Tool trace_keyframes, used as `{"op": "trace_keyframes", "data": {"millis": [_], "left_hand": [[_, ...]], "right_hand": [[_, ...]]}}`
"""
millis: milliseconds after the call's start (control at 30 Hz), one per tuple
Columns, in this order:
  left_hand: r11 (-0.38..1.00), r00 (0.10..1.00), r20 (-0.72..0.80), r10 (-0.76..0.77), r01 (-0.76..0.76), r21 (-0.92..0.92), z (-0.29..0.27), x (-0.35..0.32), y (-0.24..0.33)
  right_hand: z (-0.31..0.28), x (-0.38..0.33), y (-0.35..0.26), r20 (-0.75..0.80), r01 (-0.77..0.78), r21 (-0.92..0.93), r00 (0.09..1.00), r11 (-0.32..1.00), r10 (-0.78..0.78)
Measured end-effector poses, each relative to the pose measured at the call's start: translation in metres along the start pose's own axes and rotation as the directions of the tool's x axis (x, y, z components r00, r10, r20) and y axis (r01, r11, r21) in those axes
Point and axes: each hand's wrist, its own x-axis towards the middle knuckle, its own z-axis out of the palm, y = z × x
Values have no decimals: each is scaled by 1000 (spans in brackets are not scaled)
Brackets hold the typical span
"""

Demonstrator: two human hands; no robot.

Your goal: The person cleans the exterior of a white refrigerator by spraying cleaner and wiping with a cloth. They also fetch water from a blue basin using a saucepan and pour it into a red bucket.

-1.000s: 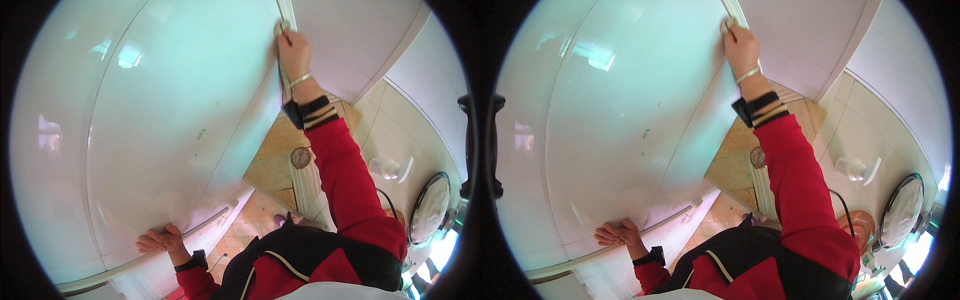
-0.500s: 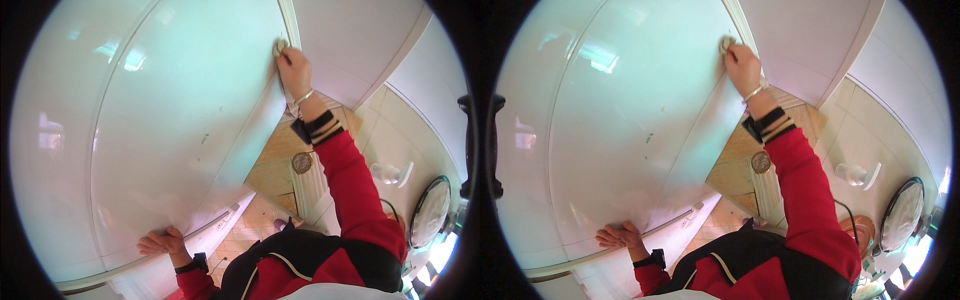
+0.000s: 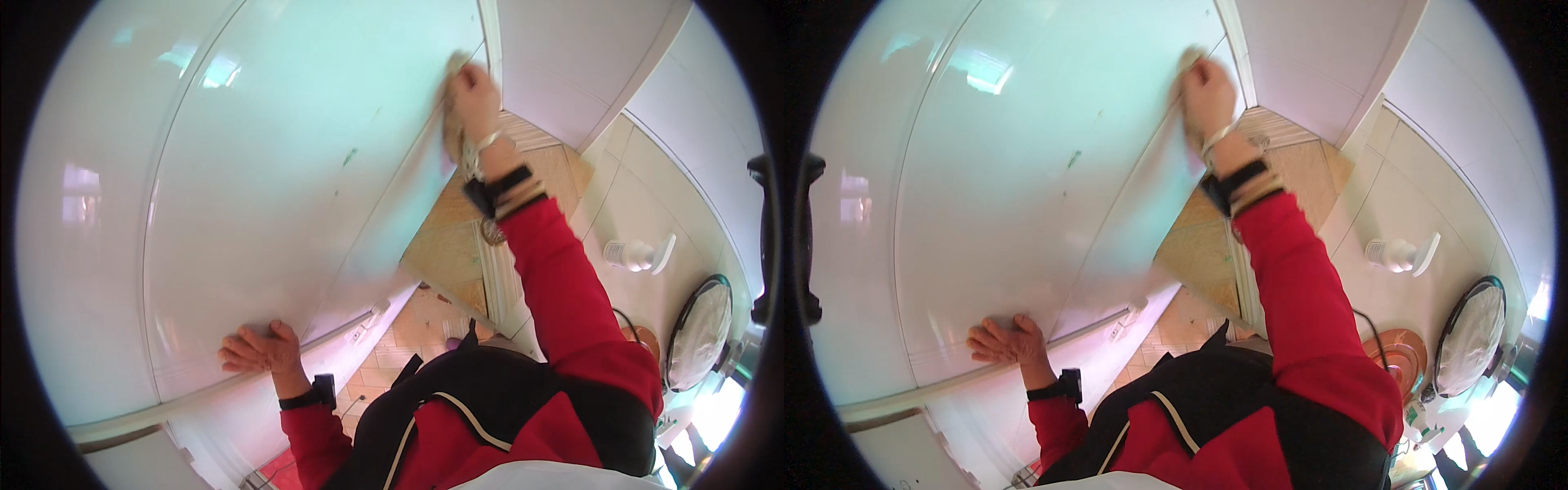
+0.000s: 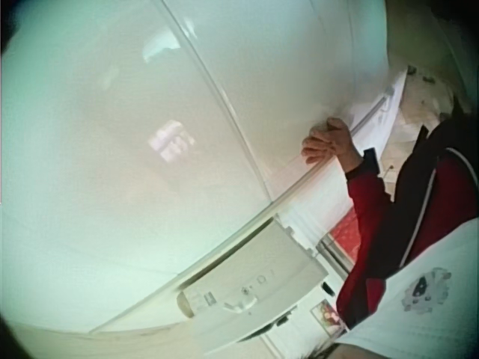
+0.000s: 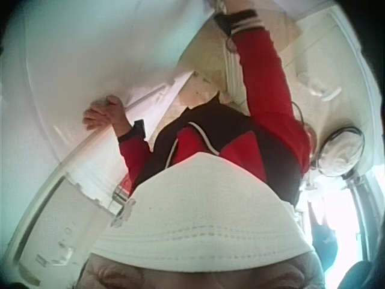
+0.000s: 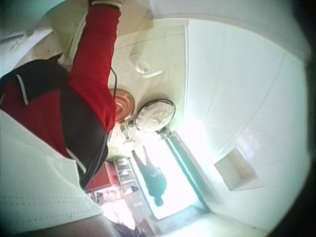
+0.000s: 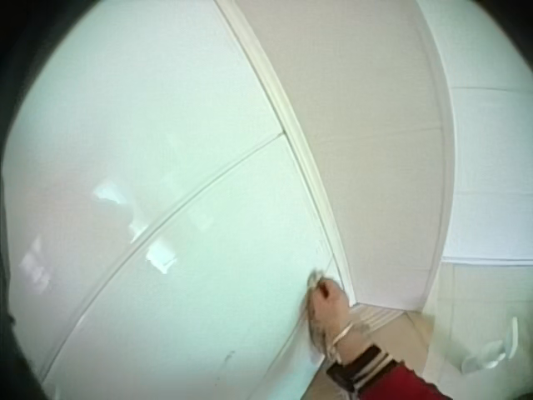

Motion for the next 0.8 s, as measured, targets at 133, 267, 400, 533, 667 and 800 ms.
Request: {"op": "trace_keyframes", "data": {"millis": [133,267,400,533,667,800], "left_hand": [[992,999,-35,37,-33,121,-1,-1,2],[1000,1000,-23,-12,12,-3,-2,1,4],[996,1000,-5,12,-12,87,-5,3,7],[1000,999,31,18,-18,20,-5,2,7],[999,998,-53,36,-35,28,-1,1,7],[999,997,-70,42,-40,29,1,-1,7]], "right_hand": [[8,20,5,-26,-141,75,989,987,144],[17,-99,-35,101,50,126,993,991,-63],[17,-163,-81,187,-52,279,982,959,-2],[21,-110,-78,131,-243,340,969,909,210],[29,-74,-57,59,-257,438,964,862,258],[27,-79,-53,64,-220,401,975,889,213]]}}
